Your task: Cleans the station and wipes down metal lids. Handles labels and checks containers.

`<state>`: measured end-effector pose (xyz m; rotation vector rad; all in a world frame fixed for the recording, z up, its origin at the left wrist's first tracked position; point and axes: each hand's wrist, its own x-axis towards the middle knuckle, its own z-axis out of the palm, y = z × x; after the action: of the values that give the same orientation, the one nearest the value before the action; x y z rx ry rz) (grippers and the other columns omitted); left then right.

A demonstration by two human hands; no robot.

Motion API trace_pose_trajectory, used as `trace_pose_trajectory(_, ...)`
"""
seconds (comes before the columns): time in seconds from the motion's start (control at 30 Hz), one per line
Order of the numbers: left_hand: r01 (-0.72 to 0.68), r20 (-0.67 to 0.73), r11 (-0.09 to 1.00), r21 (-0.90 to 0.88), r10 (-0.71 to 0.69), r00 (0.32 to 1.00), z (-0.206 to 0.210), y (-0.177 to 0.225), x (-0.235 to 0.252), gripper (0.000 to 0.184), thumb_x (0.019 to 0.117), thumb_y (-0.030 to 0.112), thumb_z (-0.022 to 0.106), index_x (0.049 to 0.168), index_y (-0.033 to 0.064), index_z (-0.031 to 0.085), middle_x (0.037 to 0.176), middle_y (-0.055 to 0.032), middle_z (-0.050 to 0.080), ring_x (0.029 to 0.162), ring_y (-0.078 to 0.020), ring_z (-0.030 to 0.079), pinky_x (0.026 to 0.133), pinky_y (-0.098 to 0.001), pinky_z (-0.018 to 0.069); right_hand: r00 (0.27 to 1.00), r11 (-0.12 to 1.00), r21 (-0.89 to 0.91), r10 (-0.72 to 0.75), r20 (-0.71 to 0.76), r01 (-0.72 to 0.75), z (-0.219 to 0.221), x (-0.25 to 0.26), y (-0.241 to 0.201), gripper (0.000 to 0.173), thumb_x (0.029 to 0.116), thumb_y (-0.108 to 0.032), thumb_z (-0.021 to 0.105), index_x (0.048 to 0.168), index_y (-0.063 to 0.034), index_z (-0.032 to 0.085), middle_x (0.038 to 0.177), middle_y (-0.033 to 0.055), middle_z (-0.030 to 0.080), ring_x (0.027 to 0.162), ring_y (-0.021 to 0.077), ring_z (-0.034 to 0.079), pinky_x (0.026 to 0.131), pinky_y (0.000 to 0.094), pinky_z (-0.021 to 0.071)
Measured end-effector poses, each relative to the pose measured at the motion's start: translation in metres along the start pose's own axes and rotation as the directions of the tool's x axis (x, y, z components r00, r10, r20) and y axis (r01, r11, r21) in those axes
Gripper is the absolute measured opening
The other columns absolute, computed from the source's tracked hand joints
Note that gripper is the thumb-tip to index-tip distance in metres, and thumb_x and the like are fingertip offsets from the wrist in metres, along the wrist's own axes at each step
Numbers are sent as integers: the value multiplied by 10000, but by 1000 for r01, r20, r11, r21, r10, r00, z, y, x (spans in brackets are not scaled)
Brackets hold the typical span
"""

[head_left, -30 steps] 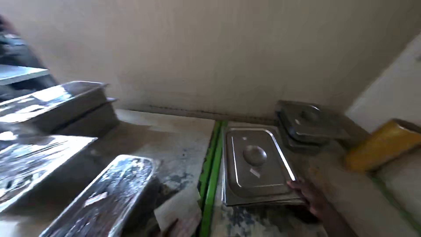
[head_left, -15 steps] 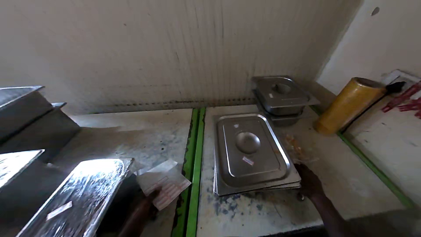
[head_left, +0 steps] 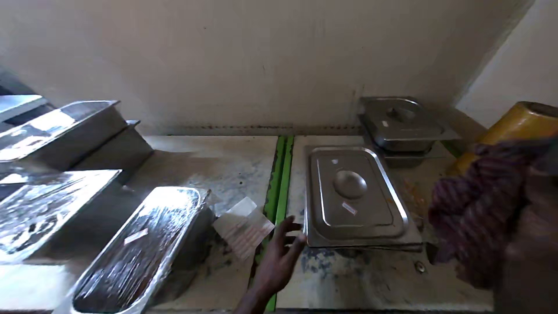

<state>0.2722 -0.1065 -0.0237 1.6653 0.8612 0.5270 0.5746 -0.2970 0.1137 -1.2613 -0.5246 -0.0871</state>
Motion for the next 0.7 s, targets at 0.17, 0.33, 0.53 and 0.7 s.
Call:
trace_pose_trajectory(0.17, 128, 168, 984, 122, -147, 975, 14, 28, 57, 596, 991, 314, 622, 1509, 90, 430, 1147, -119, 703, 990, -207, 710, 899, -432, 587, 921, 968, -168, -114, 371, 188, 84, -26, 35, 356, 1001, -129, 577, 1338, -60, 484, 1150, -46, 624, 1016, 10, 633, 896, 235, 570)
trace_pose_trajectory(0.33, 205, 225, 979, 5, -201, 953, 6, 35, 71, 674, 977, 233, 626, 1557, 95, 311, 1162, -161, 677, 966, -227, 690, 852, -429, 578, 277, 720, -324, 188, 942, 614, 99, -43, 97, 705, 992, -611, 500, 1540, -168, 471, 1651, 90, 342, 1546, 287, 260, 1250, 534, 247)
trace_pose_trajectory(0.53, 247, 110, 955, 164, -266, 958, 19, 33, 88, 484, 1093, 393, 404, 1436, 60, 484, 1222, -189, 649, 1100, -301, 649, 940, -523, 521, -2, 652, -276, 392, 920, 706, 122, -52, 116, 744, 1063, -622, 182, 1644, -161, 246, 1726, 66, 131, 1595, 295, 40, 1255, 619, 5)
trace_pose_trajectory(0.7, 215, 108, 970, 113, -227, 968, 22, 23, 92, 479, 1079, 396, 453, 1393, 40, 520, 1122, -155, 660, 988, -249, 658, 878, -467, 547, 150, 566, -403, 439, 886, 719, 178, -11, 149, 773, 1038, -668, 288, 1579, -127, 398, 1695, 81, 252, 1587, 315, 101, 1252, 626, -10)
